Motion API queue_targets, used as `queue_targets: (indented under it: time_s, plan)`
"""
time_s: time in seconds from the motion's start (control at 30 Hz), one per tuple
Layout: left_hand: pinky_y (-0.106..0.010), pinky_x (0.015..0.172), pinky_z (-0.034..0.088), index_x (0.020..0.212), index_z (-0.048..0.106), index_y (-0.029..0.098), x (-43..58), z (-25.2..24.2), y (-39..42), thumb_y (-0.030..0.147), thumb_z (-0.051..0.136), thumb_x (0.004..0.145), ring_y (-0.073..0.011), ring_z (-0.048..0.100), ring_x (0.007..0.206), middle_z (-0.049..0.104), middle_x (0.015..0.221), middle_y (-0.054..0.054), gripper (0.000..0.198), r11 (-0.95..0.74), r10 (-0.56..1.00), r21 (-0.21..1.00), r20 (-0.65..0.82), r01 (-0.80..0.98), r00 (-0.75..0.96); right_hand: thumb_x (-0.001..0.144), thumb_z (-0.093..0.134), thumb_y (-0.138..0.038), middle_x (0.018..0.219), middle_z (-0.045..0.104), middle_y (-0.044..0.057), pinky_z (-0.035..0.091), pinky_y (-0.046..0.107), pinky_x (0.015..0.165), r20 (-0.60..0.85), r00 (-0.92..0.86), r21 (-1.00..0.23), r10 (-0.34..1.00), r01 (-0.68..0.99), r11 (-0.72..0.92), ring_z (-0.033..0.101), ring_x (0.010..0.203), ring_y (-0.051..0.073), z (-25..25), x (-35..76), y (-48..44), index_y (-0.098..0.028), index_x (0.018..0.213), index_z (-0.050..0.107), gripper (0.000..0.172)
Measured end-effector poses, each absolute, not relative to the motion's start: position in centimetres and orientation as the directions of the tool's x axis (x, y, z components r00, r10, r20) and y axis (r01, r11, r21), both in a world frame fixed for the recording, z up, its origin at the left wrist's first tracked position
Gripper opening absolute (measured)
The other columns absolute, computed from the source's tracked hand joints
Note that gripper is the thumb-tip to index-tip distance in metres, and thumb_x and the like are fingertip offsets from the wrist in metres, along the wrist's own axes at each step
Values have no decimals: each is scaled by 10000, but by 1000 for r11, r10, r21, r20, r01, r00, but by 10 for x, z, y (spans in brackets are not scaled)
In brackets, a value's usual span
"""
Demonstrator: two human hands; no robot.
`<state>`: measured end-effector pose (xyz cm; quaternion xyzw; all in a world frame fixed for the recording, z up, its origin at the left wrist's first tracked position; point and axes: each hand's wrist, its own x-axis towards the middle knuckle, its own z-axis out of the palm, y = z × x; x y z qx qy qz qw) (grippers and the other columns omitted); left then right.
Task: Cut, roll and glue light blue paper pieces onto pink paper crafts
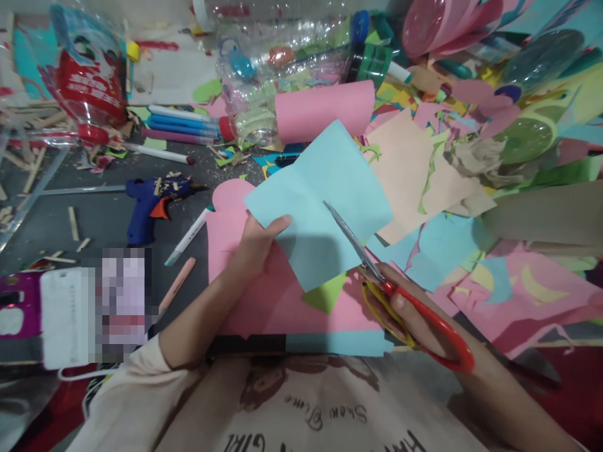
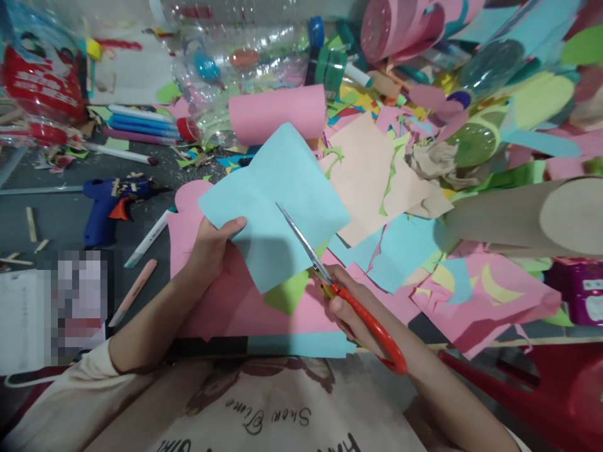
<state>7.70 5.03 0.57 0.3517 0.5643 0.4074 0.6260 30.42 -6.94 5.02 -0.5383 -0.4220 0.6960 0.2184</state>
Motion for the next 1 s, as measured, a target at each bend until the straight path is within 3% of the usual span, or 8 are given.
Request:
queue_targets:
  time_s: [0.37,0.53,0.63,0.77,1.0]
  plan:
    - [-392,1007,499,1232,583,236,74,5,50,342,772,613,-319,593,1207,719,1093,-49,657,441,897,883,-438,-160,58,840,475,-754,627,365,-74,199,223,378,-616,-364,-779,699,150,-608,232,437,44,51,309,-66,-236,1162,461,610]
    - [-388,963,519,1231,585,218,73,12,49,489,701,746,-305,632,1153,724,1074,-69,567,460,888,865,-451,-202,91,815,460,-790,605,355,-63,252,234,390,-622,-308,-780,720,153,-607,261,442,65,52,311,-71,-268,1202,490,650]
    - [-389,921,538,1224,586,195,74,14,52,463,716,737,-298,659,1092,726,1070,-79,571,482,876,849,-461,-215,142,778,478,-817,625,410,-44,306,230,390,-625,-275,-779,730,151,-609,321,454,80,55,311,-73,-284,1200,509,681]
    - [-386,955,520,1192,611,185,76,9,52,373,765,678,-300,643,1125,728,1088,-71,569,471,881,864,-452,-177,137,794,451,-814,661,468,-29,330,220,389,-625,-243,-780,742,155,-606,340,462,84,57,313,-75,-277,1210,513,682]
    - [-416,980,507,1097,668,221,77,5,45,379,750,705,-303,642,1114,740,1039,-60,431,408,913,912,-406,-40,42,813,433,-803,703,511,-23,368,242,427,-624,-314,-779,716,179,-601,351,467,87,59,314,-67,-278,1137,501,621]
